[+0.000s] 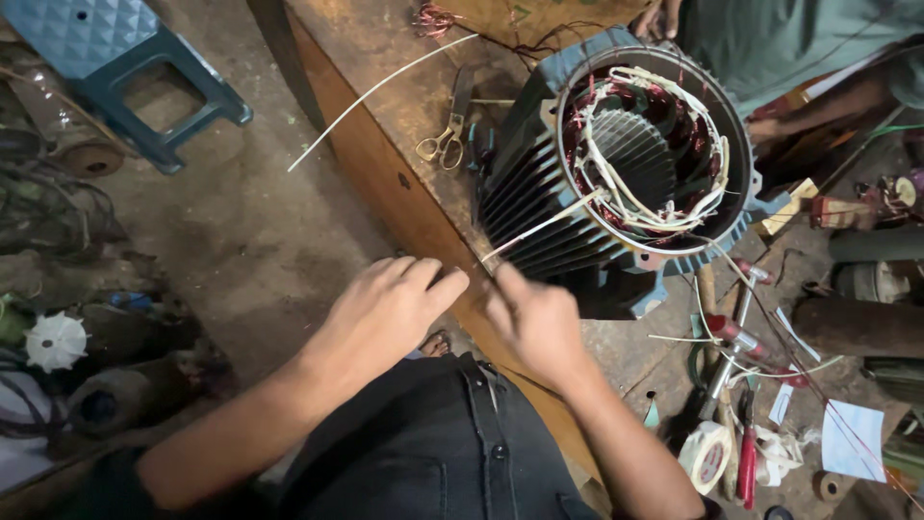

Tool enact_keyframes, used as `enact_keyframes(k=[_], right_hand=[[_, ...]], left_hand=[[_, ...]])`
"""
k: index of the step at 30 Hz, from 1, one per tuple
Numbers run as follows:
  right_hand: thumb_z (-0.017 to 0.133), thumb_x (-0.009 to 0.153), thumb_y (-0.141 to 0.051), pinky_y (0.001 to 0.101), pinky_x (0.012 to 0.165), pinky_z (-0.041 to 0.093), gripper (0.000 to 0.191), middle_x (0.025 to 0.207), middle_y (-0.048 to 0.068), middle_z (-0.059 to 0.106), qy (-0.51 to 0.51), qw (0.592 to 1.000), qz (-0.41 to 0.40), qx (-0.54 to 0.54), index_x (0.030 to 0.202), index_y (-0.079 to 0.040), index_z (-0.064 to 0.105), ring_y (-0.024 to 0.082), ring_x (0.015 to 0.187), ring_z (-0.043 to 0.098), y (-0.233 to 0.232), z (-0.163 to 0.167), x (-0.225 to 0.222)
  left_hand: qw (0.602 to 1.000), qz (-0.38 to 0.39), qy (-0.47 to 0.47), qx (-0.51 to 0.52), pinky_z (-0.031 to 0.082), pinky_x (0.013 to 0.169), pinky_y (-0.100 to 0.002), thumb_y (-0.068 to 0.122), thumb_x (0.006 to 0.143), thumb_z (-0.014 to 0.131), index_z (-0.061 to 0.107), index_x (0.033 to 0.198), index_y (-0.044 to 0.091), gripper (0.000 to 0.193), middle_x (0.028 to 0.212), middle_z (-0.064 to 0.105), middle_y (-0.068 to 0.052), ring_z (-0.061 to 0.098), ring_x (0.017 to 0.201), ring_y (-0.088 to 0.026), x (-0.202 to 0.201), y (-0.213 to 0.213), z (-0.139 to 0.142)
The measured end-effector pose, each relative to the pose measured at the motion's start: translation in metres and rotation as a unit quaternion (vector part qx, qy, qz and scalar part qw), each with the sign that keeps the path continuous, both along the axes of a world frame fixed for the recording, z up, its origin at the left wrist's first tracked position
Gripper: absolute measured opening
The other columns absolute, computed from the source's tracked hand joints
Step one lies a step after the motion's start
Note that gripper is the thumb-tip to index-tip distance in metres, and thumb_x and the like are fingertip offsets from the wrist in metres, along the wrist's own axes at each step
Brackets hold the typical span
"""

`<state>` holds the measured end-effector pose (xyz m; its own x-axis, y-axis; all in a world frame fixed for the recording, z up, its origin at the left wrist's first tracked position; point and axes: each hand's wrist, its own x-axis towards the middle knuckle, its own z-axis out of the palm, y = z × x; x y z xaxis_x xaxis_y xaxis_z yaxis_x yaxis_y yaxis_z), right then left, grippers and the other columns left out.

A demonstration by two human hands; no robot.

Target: The person winds insulated copper wire into the slots of an electric motor stator, pulling the wire taut and guiding it around the windings by hand. They use a small sanding block to smooth the wire and pliers to cut and adjust the wire ends while working around the stator on the workbench.

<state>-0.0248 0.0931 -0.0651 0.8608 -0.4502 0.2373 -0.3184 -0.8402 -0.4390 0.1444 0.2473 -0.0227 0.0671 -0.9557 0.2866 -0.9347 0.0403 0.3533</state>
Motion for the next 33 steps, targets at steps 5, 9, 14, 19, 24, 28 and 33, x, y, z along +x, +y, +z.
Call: enact_keyframes(k=[5,9,14,19,24,28,33], right_hand=[[0.068,0.092,-0.019,0.0483,0.055,0.051,0.016,0.069,0.019,0.063,-0.051,0.998,-0.029,-0.034,0.097,-0.006,0.06,0.04,0.06,0.065,0.011,0.007,0.006],[0.067,0.088,-0.016,0.0463,0.058,0.053,0.011,0.072,0.019,0.065,-0.026,0.998,-0.037,0.041,0.094,-0.008,0.061,0.038,0.067,0.069,0.006,0.0,0.007],[0.067,0.094,-0.018,0.0504,0.059,0.051,0.017,0.072,0.022,0.065,-0.006,0.996,-0.008,0.092,0.103,-0.005,0.061,0.043,0.067,0.066,0.005,-0.011,0.007],[0.066,0.093,-0.02,0.0494,0.054,0.051,0.015,0.072,0.019,0.068,0.011,0.999,-0.036,0.035,0.102,-0.009,0.062,0.041,0.063,0.067,-0.001,0.015,-0.006],[0.067,0.097,-0.021,0.0498,0.052,0.049,0.019,0.063,0.017,0.063,-0.001,0.988,-0.149,-0.042,0.093,-0.007,0.055,0.039,0.059,0.065,0.008,0.034,-0.005],[0.067,0.093,-0.02,0.049,0.05,0.05,0.019,0.065,0.016,0.063,-0.004,0.996,-0.044,-0.083,0.1,-0.006,0.056,0.038,0.056,0.065,0.019,0.022,0.006],[0.069,0.087,-0.019,0.0501,0.049,0.05,0.034,0.061,0.017,0.062,0.035,0.998,-0.043,-0.026,0.117,-0.005,0.062,0.04,0.053,0.064,0.016,0.004,0.002]], left_hand=[[1.0,0.006,0.017,0.011,0.05,0.084,-0.045,0.02,0.068,0.073,0.062,0.112,0.007,0.047,0.094,0.062,-0.011,0.063,0.094,-0.031,-0.002,-0.001,0.006],[0.999,0.004,-0.052,0.012,0.048,0.084,-0.041,0.015,0.079,0.066,0.063,0.116,0.008,0.039,0.092,0.062,-0.009,0.063,0.093,-0.027,-0.006,-0.002,-0.004],[0.996,0.063,-0.046,0.05,0.052,0.078,-0.042,0.016,0.088,0.062,0.061,0.11,0.008,0.024,0.087,0.068,-0.009,0.068,0.084,-0.028,-0.016,-0.008,-0.033],[0.728,0.069,0.649,0.212,0.049,0.052,-0.041,0.007,0.106,0.05,0.058,0.121,0.003,0.017,0.077,0.06,-0.031,0.058,0.052,-0.039,-0.008,-0.031,-0.045],[0.964,0.038,0.254,-0.06,0.056,0.062,-0.037,0.009,0.089,0.059,0.058,0.117,0.013,0.029,0.108,0.073,-0.012,0.074,0.077,-0.029,0.008,-0.002,-0.013],[0.998,0.018,-0.057,0.007,0.058,0.061,-0.039,0.01,0.085,0.066,0.06,0.117,0.011,0.033,0.094,0.063,-0.011,0.071,0.073,-0.028,0.003,0.005,0.006],[0.999,0.023,-0.025,0.029,0.057,0.063,-0.042,0.017,0.074,0.069,0.06,0.119,0.01,0.047,0.089,0.06,-0.012,0.07,0.076,-0.031,0.001,0.002,0.01]])
